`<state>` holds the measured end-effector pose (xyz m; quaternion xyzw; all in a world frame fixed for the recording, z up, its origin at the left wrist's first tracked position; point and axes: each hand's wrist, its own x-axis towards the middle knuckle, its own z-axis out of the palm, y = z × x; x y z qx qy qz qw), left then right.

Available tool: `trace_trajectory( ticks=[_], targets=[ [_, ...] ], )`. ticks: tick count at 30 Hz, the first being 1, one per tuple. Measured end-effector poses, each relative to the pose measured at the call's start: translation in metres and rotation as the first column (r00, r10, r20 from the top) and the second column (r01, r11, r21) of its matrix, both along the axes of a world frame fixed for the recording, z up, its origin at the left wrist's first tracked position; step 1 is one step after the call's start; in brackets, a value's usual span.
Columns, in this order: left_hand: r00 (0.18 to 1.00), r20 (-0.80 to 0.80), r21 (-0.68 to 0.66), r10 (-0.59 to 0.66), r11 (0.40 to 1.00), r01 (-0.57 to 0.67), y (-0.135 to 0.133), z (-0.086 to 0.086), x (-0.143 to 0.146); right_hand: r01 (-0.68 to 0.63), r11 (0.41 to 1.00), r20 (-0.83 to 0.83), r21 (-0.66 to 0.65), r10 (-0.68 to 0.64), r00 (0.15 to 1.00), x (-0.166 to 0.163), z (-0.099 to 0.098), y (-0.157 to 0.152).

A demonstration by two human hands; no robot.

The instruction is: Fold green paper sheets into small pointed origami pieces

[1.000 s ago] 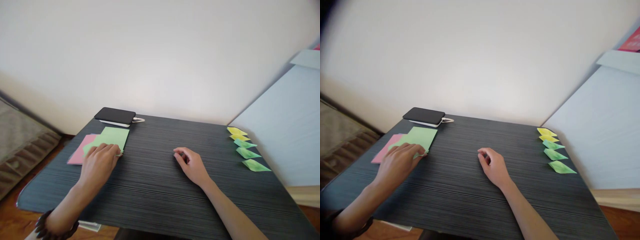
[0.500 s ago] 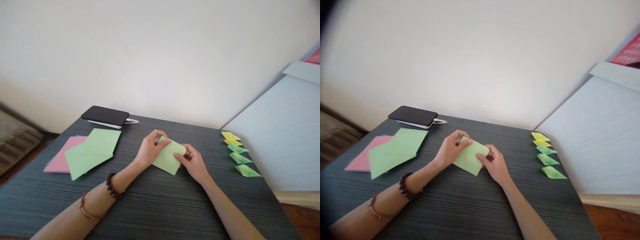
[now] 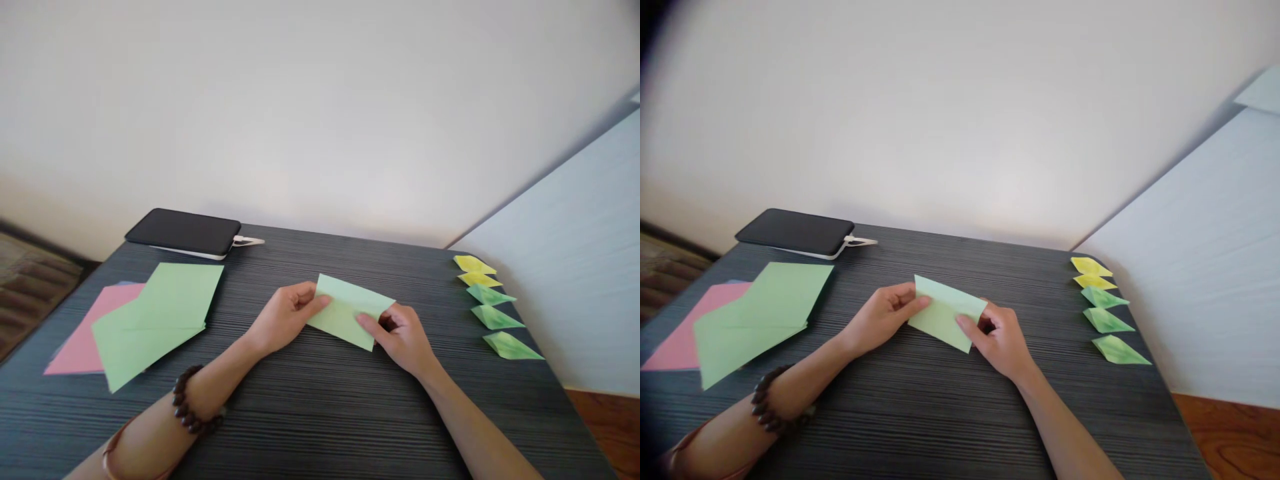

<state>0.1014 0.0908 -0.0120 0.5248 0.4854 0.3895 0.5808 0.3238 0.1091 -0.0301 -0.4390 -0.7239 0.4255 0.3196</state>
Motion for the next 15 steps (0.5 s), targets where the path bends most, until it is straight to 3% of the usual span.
trace_trajectory(
  ticks=[5, 12, 15],
  targets=[
    [0.926, -0.261, 0.126, 0.274, 0.960, -0.249, 0.009, 0.000, -0.031, 0.049, 0.996, 0.006, -0.077, -0.049, 0.999, -0.001, 0.002, -0.001],
    [0.825, -0.427, 0.178, 0.370, 0.929, -0.325, 0.012, 0.000, -0.060, 0.001, 0.997, 0.102, -0.074, 0.006, 0.995, -0.006, 0.009, -0.002],
    [0.889, -0.368, 0.141, 0.273, 0.961, -0.237, 0.004, 0.001, -0.051, -0.052, 0.997, 0.111, -0.053, 0.058, 0.992, -0.012, 0.012, -0.002]
  ],
)
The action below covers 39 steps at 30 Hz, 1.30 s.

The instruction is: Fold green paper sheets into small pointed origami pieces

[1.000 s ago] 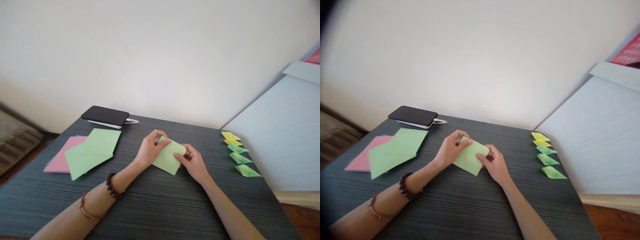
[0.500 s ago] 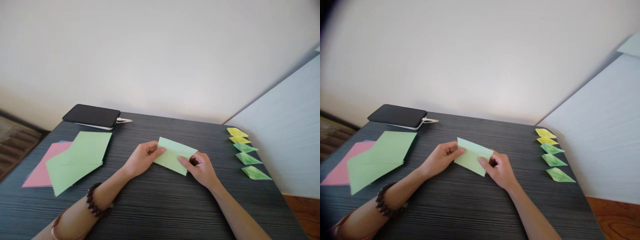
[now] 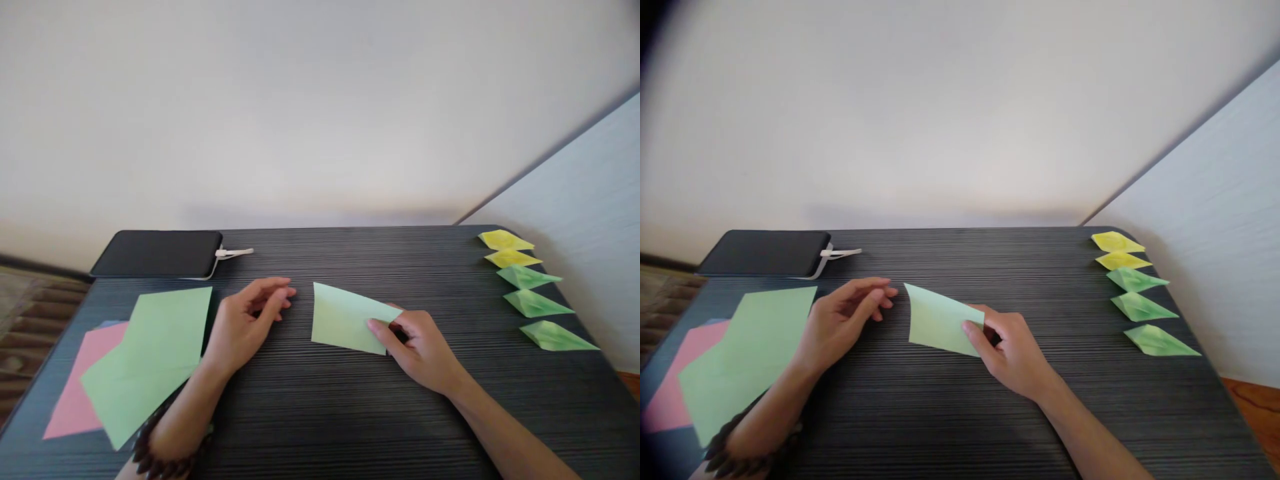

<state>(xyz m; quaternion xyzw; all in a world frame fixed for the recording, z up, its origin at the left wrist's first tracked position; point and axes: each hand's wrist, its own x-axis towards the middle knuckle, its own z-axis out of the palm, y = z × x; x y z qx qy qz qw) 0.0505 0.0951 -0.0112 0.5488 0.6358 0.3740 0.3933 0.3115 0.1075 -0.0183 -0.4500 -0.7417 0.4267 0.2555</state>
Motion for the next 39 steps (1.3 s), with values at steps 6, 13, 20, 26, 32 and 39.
trace_trajectory(
  ticks=[6, 13, 20, 26, 32, 39],
  targets=[
    [0.965, 0.118, -0.055, -0.236, 0.968, 0.244, -0.013, -0.002, 0.024, -0.033, 0.994, 0.031, 0.100, 0.030, 0.999, -0.008, 0.000, 0.003],
    [0.928, 0.291, -0.071, -0.231, 0.963, 0.262, -0.008, 0.007, 0.018, -0.316, 0.943, -0.033, 0.107, 0.321, 0.947, -0.001, 0.003, 0.009],
    [0.884, 0.397, -0.161, -0.246, 0.930, 0.331, -0.011, 0.007, 0.021, -0.351, 0.909, 0.135, 0.223, 0.328, 0.935, -0.007, -0.002, 0.004],
    [0.899, 0.407, -0.149, -0.161, 0.959, 0.239, -0.008, 0.006, 0.024, -0.085, 0.987, -0.041, 0.138, 0.091, 0.995, -0.003, -0.005, 0.000],
    [0.887, 0.426, -0.146, -0.178, 0.954, 0.261, -0.008, 0.007, 0.024, -0.059, 0.998, -0.168, -0.037, 0.052, 0.984, 0.001, -0.003, 0.002],
    [0.891, 0.438, -0.113, -0.122, 0.976, 0.189, -0.014, 0.002, 0.038, -0.043, 0.986, -0.324, -0.160, -0.011, 0.946, -0.007, -0.003, 0.000]
  ],
)
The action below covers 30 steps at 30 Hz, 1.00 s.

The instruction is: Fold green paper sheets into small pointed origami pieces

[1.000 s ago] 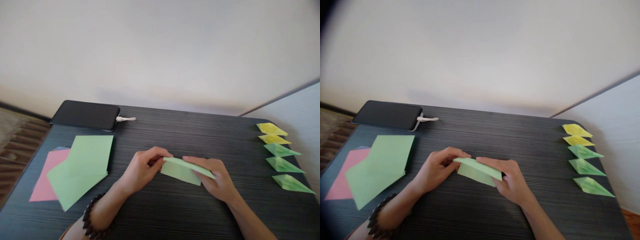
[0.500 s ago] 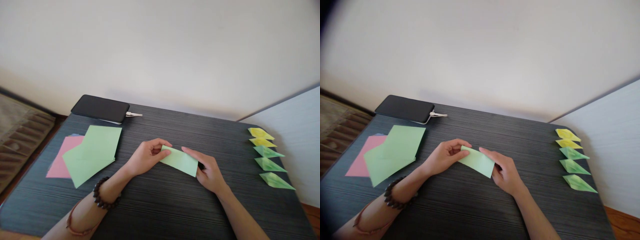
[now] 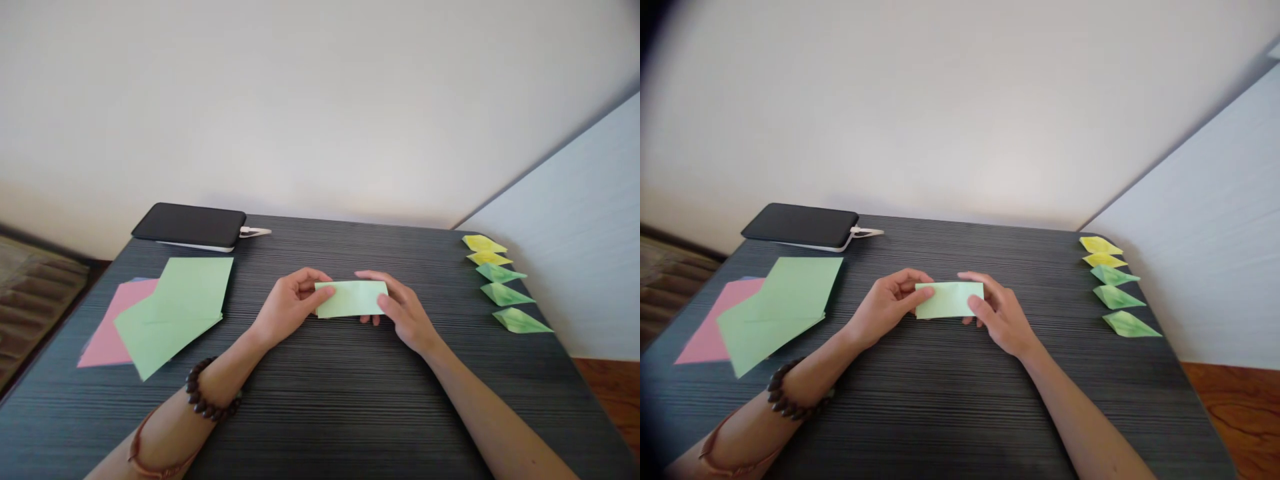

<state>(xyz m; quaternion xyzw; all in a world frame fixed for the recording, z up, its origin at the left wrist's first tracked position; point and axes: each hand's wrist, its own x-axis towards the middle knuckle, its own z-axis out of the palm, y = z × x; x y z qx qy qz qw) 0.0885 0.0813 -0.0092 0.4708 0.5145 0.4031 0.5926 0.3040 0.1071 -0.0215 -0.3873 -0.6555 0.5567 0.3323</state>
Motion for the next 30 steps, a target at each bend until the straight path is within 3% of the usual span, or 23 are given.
trace_trajectory(
  ticks=[4, 14, 30],
  targets=[
    [1.000, 0.000, 0.026, 0.004, 1.000, -0.004, 0.0005, -0.0011, 0.0022, 0.104, 0.995, 0.110, -0.006, -0.103, 0.989, -0.0069, 0.0016, -0.0036],
    [0.998, -0.052, 0.068, 0.034, 0.997, -0.030, 0.0019, -0.0022, 0.0005, 0.059, 0.997, -0.002, -0.056, -0.060, 0.998, -0.0027, 0.0024, 0.0007],
    [0.998, -0.045, 0.044, 0.043, 0.998, -0.041, 0.0018, -0.0014, 0.0004, 0.045, 0.996, 0.044, -0.081, -0.041, 0.998, -0.0013, 0.0008, 0.0008]
  ],
)
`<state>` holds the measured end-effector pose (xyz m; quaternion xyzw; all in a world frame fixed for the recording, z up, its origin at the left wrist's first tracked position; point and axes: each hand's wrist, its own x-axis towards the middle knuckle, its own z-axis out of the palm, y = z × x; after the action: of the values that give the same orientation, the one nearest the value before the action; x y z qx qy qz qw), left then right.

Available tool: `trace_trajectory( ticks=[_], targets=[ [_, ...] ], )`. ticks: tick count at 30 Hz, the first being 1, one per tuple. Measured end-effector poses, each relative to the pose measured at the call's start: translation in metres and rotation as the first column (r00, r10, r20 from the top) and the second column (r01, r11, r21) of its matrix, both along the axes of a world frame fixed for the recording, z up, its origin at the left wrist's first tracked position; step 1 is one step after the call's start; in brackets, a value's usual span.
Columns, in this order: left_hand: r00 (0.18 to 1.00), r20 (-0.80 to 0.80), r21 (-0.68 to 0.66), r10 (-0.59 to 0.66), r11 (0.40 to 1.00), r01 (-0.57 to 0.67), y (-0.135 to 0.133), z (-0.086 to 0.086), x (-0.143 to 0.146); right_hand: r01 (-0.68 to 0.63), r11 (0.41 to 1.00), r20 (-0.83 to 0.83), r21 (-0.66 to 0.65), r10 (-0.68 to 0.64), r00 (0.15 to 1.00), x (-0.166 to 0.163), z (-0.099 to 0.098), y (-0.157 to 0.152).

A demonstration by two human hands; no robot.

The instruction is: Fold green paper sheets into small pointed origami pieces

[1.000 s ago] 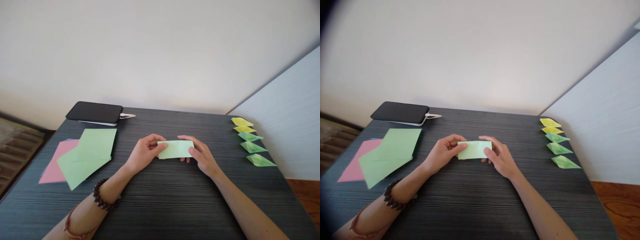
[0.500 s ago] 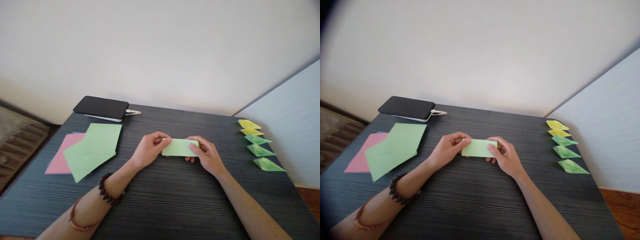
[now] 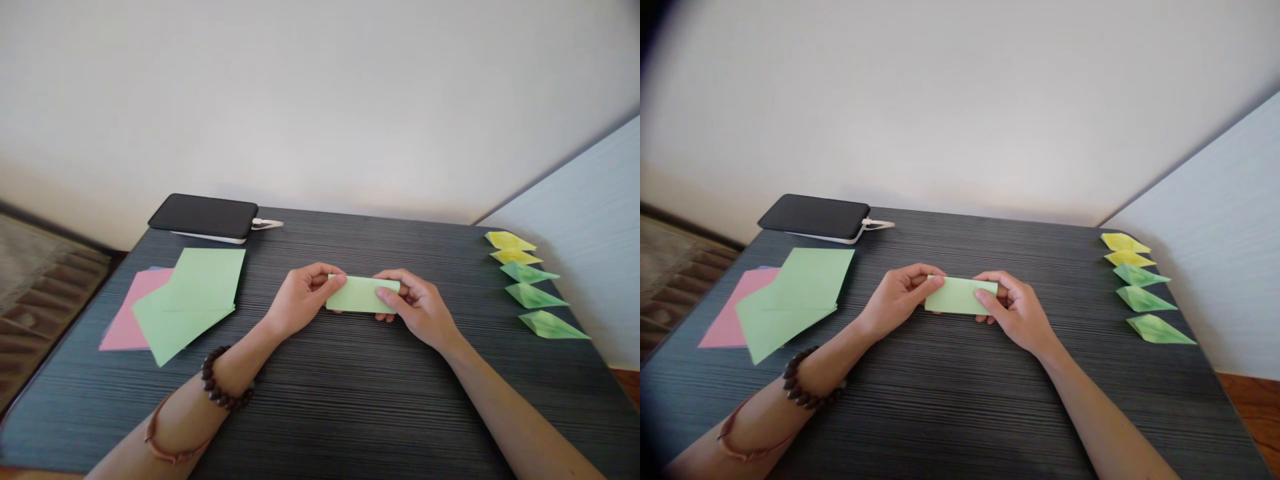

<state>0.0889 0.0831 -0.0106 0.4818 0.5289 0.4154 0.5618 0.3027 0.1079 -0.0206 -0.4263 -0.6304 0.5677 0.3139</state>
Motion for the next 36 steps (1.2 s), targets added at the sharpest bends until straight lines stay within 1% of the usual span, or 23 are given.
trace_trajectory(
  ticks=[6, 24, 36],
  targets=[
    [1.000, 0.028, 0.004, -0.014, 1.000, 0.014, 0.0008, -0.0024, -0.0002, 0.005, 1.000, 0.003, -0.006, -0.005, 1.000, 0.0002, -0.0001, 0.0003],
    [0.999, 0.029, 0.012, -0.041, 0.999, 0.040, 0.0013, -0.0028, -0.0008, 0.004, 1.000, 0.021, -0.014, -0.004, 1.000, 0.0006, -0.0007, 0.0004],
    [0.999, -0.045, 0.034, -0.031, 0.999, 0.032, 0.0010, -0.0017, -0.0006, 0.008, 1.000, 0.038, -0.008, -0.008, 0.999, 0.0006, -0.0003, 0.0007]
  ],
)
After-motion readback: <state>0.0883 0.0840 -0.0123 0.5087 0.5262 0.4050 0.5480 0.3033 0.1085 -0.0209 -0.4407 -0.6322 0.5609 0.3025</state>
